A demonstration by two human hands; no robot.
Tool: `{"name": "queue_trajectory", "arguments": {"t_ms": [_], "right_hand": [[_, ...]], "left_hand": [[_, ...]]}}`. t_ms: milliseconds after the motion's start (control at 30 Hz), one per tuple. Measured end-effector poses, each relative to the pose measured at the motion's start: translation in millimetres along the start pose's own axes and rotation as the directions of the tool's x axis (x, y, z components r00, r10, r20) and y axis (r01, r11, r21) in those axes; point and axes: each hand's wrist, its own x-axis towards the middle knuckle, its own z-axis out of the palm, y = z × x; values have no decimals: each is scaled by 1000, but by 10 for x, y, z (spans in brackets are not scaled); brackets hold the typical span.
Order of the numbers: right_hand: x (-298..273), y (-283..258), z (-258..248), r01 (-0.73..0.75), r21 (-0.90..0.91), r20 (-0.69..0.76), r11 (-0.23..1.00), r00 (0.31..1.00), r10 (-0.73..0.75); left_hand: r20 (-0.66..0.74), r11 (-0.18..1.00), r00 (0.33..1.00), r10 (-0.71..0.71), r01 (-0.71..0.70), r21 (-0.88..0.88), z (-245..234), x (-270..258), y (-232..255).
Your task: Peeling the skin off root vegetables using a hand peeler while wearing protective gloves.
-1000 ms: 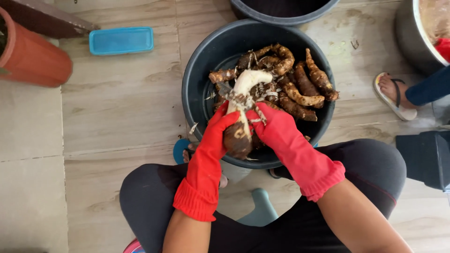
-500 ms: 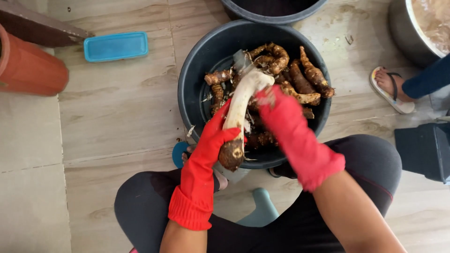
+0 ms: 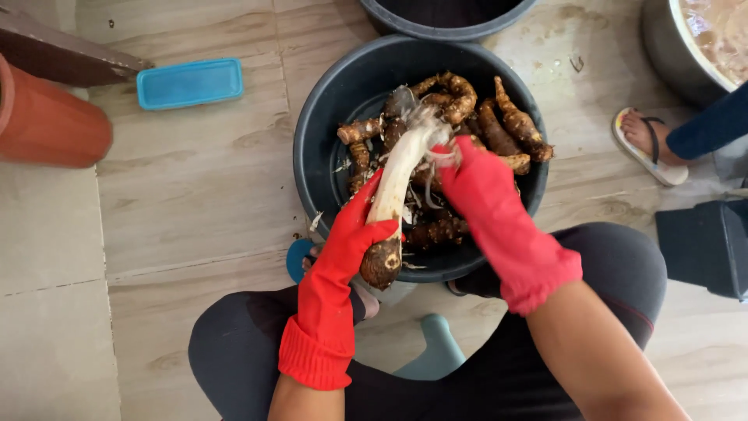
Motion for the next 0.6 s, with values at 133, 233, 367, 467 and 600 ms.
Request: {"name": "queue_trajectory", "arguments": {"t_ms": [133,233,367,467,600], "right_hand": [[-262,-222,6,149,210,82,966,982,-169],[-105,-73,71,167,101,85,981,981,-176],[-90,-202,-87,-175,172,150,969,977,150],[-333,-380,-51,63,287,5,956,998,-67],[-244,-59,252,55,212,-127,976,992,-29]], "left_hand": [[-83,999,996,17,-13,39,-213,159,-294],[-21,999,1000,14,-15,-51,-84,56,-131],[-8,975,999,-31,29,-222,18,-12,-31],[-37,952,999,-26,14,-305,-61,60,-102],[9,954,1000,-28,29,-299,-13,-25,56]]}}
